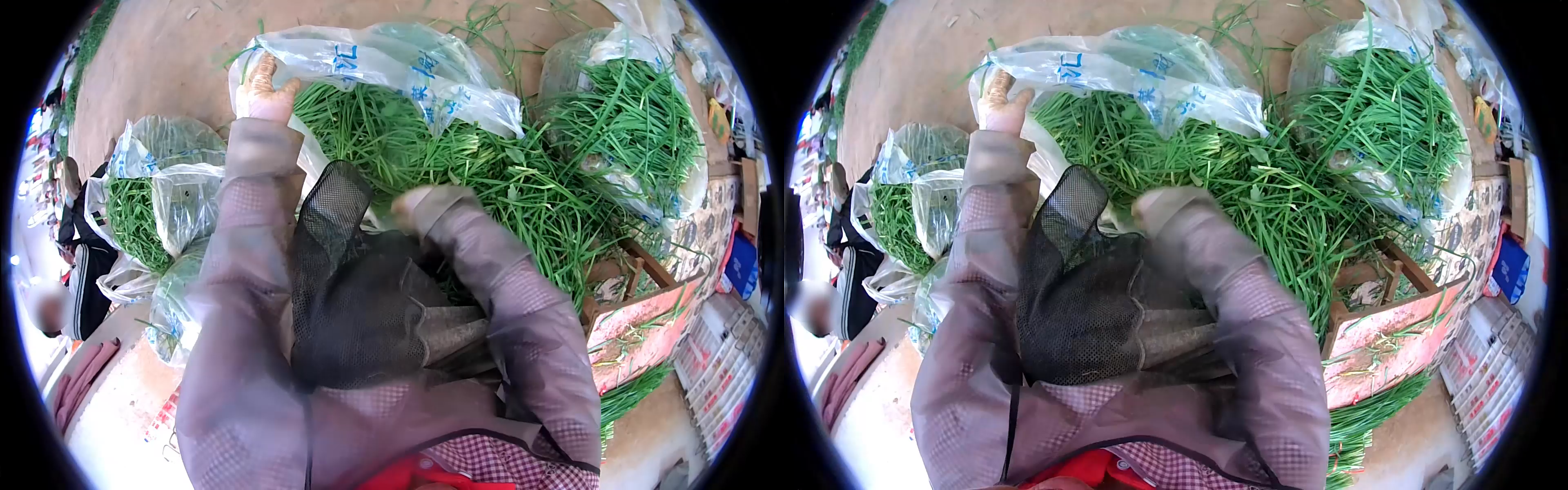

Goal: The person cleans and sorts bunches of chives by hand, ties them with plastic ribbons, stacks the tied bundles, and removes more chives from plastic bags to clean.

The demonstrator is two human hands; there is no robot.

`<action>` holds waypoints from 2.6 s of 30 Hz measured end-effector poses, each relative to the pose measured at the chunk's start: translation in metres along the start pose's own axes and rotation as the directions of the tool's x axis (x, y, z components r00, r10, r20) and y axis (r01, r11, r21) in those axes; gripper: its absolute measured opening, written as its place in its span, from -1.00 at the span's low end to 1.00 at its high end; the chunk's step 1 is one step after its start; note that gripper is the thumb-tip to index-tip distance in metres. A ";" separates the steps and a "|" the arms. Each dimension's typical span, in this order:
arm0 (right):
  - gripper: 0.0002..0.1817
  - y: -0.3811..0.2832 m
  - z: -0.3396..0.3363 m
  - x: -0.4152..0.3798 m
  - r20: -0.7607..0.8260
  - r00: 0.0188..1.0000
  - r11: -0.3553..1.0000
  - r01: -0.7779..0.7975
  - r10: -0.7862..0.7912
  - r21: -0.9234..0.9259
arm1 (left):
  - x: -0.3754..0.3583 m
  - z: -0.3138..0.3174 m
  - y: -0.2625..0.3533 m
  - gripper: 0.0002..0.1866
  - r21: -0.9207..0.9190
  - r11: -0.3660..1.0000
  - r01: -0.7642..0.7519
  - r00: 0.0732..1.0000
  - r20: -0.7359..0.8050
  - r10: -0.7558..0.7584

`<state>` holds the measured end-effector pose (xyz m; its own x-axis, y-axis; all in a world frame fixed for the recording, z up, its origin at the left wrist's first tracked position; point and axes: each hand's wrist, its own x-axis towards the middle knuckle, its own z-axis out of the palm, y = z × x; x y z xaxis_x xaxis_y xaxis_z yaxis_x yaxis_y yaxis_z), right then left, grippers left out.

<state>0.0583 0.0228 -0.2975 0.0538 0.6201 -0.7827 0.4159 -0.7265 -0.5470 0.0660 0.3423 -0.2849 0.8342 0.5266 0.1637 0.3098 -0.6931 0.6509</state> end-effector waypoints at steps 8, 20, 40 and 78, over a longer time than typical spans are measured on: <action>-0.34 0.087 -0.103 0.036 -0.761 0.640 0.994 -0.073 0.107 0.078 | -0.002 -0.004 0.043 -0.59 0.501 0.853 -0.145 0.970 0.242 0.023; -0.65 0.136 -0.140 0.040 -0.735 0.676 0.983 0.162 -0.051 0.081 | 0.026 0.064 -0.036 -0.43 0.178 0.926 0.332 0.773 0.511 -0.375; 0.09 0.086 -0.028 0.042 -0.455 0.886 0.909 -0.260 0.090 -0.326 | -0.009 0.084 -0.117 -0.24 0.611 0.782 0.122 0.668 0.533 -0.520; -0.08 0.032 0.017 0.096 -0.451 0.890 -0.003 0.453 0.069 0.892 | -0.159 0.071 0.058 -0.24 -0.276 0.598 0.753 0.512 0.816 -0.269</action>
<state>0.0617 0.0541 -0.3953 0.4866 0.6348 -0.6001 -0.7862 0.0188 -0.6177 -0.0160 0.1831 -0.3260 0.7162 0.0547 -0.6957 0.6873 0.1174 0.7168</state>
